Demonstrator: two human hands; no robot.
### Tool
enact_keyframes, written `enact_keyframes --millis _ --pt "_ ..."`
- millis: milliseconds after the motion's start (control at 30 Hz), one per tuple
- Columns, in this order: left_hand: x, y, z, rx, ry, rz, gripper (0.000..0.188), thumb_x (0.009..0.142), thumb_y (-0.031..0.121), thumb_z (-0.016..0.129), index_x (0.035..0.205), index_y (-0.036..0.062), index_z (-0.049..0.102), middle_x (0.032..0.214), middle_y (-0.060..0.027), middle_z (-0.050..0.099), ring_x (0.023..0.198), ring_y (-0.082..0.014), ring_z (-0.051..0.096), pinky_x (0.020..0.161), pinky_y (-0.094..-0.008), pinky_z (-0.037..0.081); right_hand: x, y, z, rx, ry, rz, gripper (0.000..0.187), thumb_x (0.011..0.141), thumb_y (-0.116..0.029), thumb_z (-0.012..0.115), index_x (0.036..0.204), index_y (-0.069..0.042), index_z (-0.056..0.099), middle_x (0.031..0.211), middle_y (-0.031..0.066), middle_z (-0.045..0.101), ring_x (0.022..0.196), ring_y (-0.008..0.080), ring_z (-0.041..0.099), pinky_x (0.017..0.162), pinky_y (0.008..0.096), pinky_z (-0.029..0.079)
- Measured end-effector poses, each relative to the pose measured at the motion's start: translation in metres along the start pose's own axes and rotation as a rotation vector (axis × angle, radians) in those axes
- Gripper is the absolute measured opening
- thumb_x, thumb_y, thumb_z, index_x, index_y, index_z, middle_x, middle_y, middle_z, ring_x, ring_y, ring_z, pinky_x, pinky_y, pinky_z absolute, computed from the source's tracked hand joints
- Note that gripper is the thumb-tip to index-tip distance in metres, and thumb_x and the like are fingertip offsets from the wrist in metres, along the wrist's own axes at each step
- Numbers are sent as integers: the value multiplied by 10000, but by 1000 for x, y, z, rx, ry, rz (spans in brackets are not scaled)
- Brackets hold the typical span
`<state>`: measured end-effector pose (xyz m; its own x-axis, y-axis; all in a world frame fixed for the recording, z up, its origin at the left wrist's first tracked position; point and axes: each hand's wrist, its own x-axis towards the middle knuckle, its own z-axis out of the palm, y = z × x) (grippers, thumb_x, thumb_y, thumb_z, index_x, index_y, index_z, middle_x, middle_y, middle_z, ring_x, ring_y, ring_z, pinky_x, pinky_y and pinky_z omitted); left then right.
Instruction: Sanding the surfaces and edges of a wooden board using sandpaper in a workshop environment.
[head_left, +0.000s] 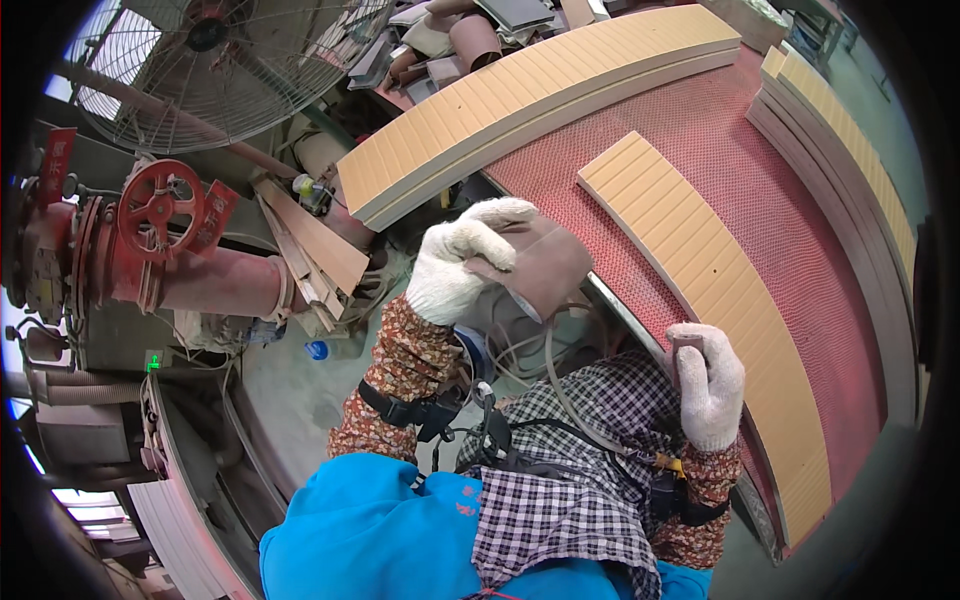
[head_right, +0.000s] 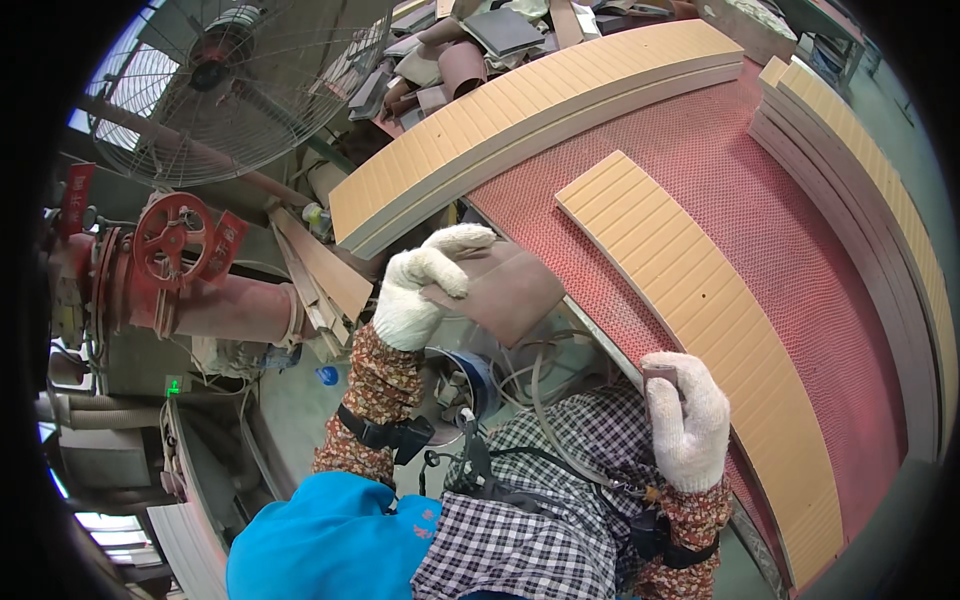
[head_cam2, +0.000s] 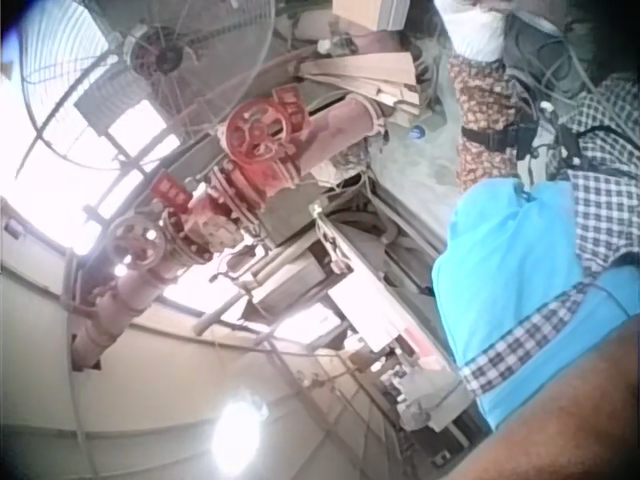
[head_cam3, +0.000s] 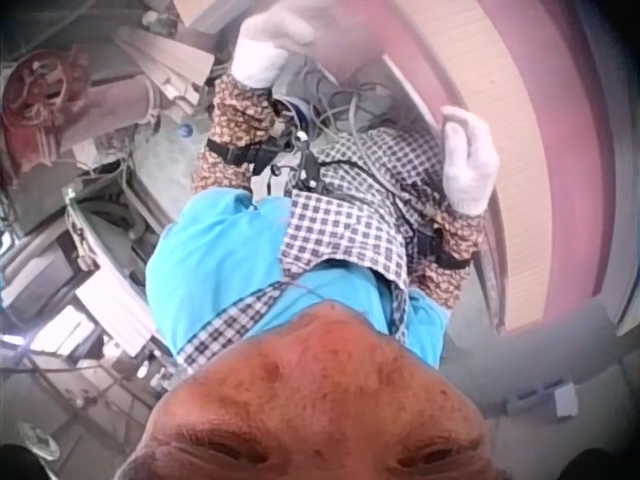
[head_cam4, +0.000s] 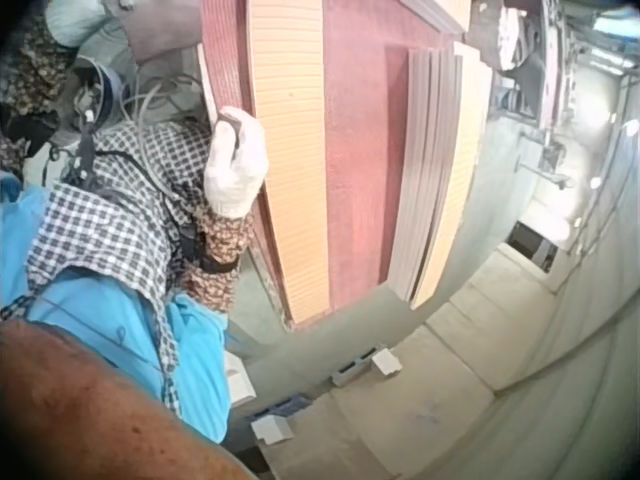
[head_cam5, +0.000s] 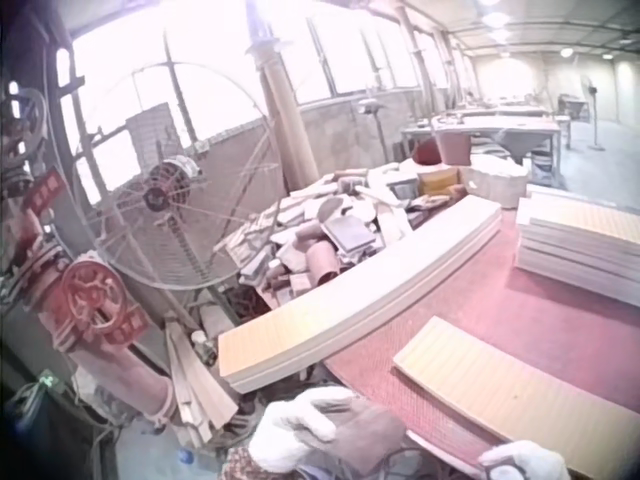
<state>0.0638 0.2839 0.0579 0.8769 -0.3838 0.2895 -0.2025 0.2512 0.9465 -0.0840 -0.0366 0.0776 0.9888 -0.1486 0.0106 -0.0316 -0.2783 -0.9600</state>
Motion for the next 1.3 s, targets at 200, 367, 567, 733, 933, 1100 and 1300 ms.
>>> enact_keyframes --millis 200,367,567,733,933,1100,1300 --pt "0 9 -3 -25 -20 30 185 779 136 931 826 71 765 1404 -198 677 1313 -313 637 1158 -474 479 2 2 1 -20 -16 8 175 1029 -61 595 1156 5 696 845 74 705 676 118 623 635 287 500" --pt "4 17 -1 -36 -35 9 189 768 123 929 803 75 750 1405 -212 676 1328 -328 627 1170 -494 467 4 3 1 -50 -3 -41 176 1029 -71 598 1154 4 698 848 78 709 674 125 631 637 292 504" --pt "7 13 -5 -88 -50 24 151 772 -13 842 791 75 721 1410 -230 670 1335 -346 621 1184 -520 448 2 4 -2 -66 1 -19 175 1032 -74 593 1146 3 701 853 80 711 680 126 634 640 290 503" --pt "6 13 -4 -179 -39 -21 163 788 61 854 776 78 692 1412 -244 666 1343 -357 613 1182 -530 448 2 1 -4 -55 -11 10 177 1033 -70 586 1145 9 699 856 84 711 687 122 637 643 287 504" --pt "9 10 -4 -244 -49 -6 307 783 283 923 788 77 695 1414 -256 659 1367 -374 595 1191 -537 439 2 0 -3 -59 4 7 180 1039 -72 579 1145 11 698 850 74 708 693 115 638 647 283 510" --pt "9 10 -6 -251 -36 -18 298 803 285 914 801 74 704 1415 -256 654 1372 -382 591 1196 -544 433 3 3 -2 -34 -2 25 180 1046 -78 578 1145 10 700 848 64 705 693 113 637 648 284 513" --pt "11 12 -2 -314 -36 -18 193 844 159 875 825 64 708 1404 -256 654 1353 -379 602 1171 -535 462 3 0 -4 -43 -10 40 180 1053 -79 571 1143 10 699 839 61 699 694 108 633 643 285 511"
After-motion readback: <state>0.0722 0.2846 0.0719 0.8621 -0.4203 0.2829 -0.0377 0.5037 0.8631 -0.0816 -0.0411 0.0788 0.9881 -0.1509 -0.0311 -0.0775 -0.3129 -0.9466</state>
